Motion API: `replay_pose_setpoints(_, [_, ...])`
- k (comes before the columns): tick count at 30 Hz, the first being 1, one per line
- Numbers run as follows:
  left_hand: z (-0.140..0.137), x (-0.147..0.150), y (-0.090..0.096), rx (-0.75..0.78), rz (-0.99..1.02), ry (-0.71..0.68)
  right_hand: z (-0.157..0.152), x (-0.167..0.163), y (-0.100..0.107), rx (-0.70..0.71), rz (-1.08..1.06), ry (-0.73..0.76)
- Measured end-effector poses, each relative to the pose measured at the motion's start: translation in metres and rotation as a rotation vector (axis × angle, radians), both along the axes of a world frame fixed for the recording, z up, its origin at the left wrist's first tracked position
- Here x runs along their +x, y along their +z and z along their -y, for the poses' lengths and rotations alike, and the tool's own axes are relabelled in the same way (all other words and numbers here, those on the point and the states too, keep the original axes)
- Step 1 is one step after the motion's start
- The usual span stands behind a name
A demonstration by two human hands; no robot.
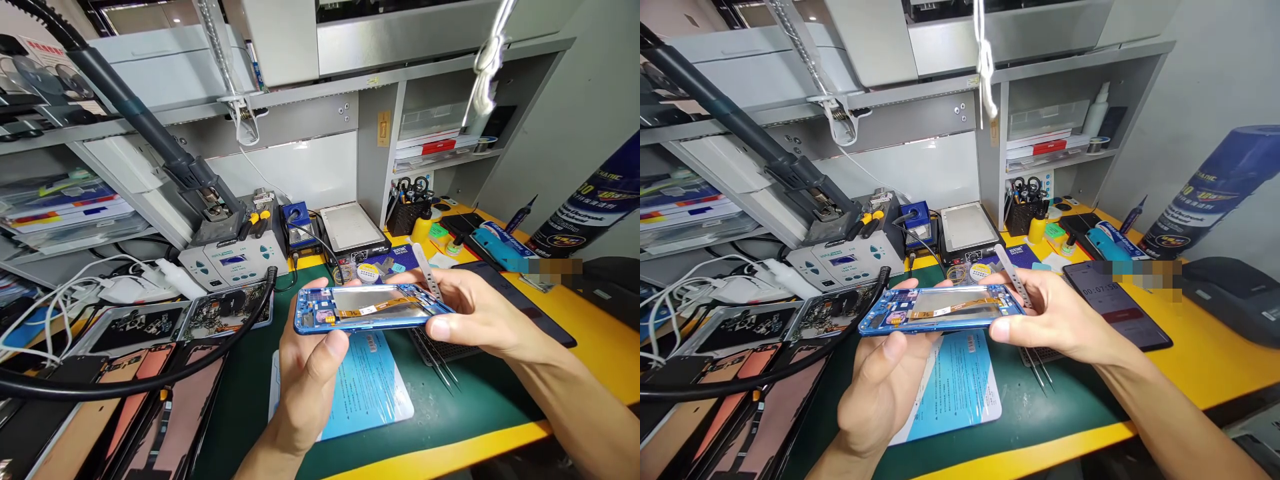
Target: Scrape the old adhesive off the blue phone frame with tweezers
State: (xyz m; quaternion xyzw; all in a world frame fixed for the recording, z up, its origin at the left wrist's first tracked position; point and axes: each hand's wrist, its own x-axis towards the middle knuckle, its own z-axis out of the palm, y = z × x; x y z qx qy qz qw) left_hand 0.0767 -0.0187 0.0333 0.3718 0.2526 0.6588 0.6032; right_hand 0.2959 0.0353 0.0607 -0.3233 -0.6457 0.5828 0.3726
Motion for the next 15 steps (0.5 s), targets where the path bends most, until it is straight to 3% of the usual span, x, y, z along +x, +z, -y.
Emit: replay_pose_setpoints(15, [0.0024,0.0034,0.0022,-0.047,-0.042,0.093,0.0033,-0.0015,-0.0047,-0.018,0.034,0.006])
